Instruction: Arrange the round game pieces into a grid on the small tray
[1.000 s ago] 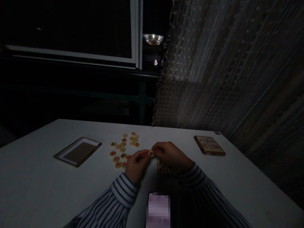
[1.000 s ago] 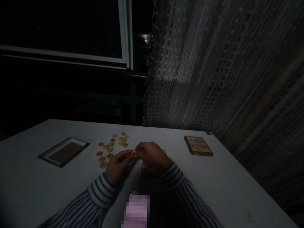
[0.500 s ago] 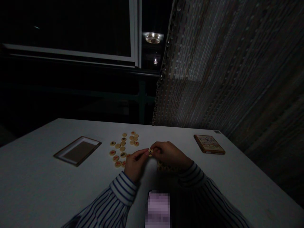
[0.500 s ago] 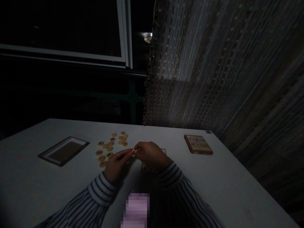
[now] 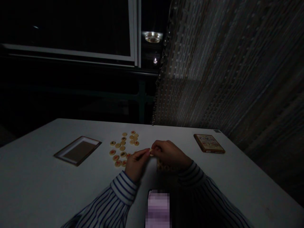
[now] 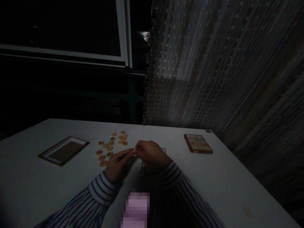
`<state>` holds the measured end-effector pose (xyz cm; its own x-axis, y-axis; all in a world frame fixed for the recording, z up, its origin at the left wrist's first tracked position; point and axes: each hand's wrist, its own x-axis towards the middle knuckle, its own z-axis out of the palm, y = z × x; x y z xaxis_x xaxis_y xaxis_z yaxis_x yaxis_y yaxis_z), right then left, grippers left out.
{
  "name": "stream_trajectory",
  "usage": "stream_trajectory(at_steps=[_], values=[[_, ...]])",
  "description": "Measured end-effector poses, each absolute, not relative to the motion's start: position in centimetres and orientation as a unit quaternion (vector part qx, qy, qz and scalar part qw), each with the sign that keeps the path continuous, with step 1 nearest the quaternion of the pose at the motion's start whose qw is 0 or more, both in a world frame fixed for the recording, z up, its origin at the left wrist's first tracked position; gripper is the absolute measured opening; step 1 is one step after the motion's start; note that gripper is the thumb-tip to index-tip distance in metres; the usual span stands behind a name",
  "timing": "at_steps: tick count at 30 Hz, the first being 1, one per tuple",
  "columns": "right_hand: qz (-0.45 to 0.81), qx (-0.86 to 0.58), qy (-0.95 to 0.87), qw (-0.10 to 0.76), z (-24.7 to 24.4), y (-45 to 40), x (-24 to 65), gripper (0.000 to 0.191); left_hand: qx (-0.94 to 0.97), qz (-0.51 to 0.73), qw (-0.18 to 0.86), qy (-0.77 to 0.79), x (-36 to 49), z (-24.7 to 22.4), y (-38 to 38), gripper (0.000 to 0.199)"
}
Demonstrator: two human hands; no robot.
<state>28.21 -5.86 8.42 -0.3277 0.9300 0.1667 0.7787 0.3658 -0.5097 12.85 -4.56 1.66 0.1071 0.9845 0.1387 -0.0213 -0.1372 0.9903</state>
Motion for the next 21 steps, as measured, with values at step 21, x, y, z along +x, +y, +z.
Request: stream_trajectory(at_steps=[21], values=[[0.042, -0.48, -0.863, 0.151, 8.74, -6.29, 27.95, 0.026, 0.533, 0.525, 0.503, 0.433, 12.67, 1.58, -4.47, 0.03]])
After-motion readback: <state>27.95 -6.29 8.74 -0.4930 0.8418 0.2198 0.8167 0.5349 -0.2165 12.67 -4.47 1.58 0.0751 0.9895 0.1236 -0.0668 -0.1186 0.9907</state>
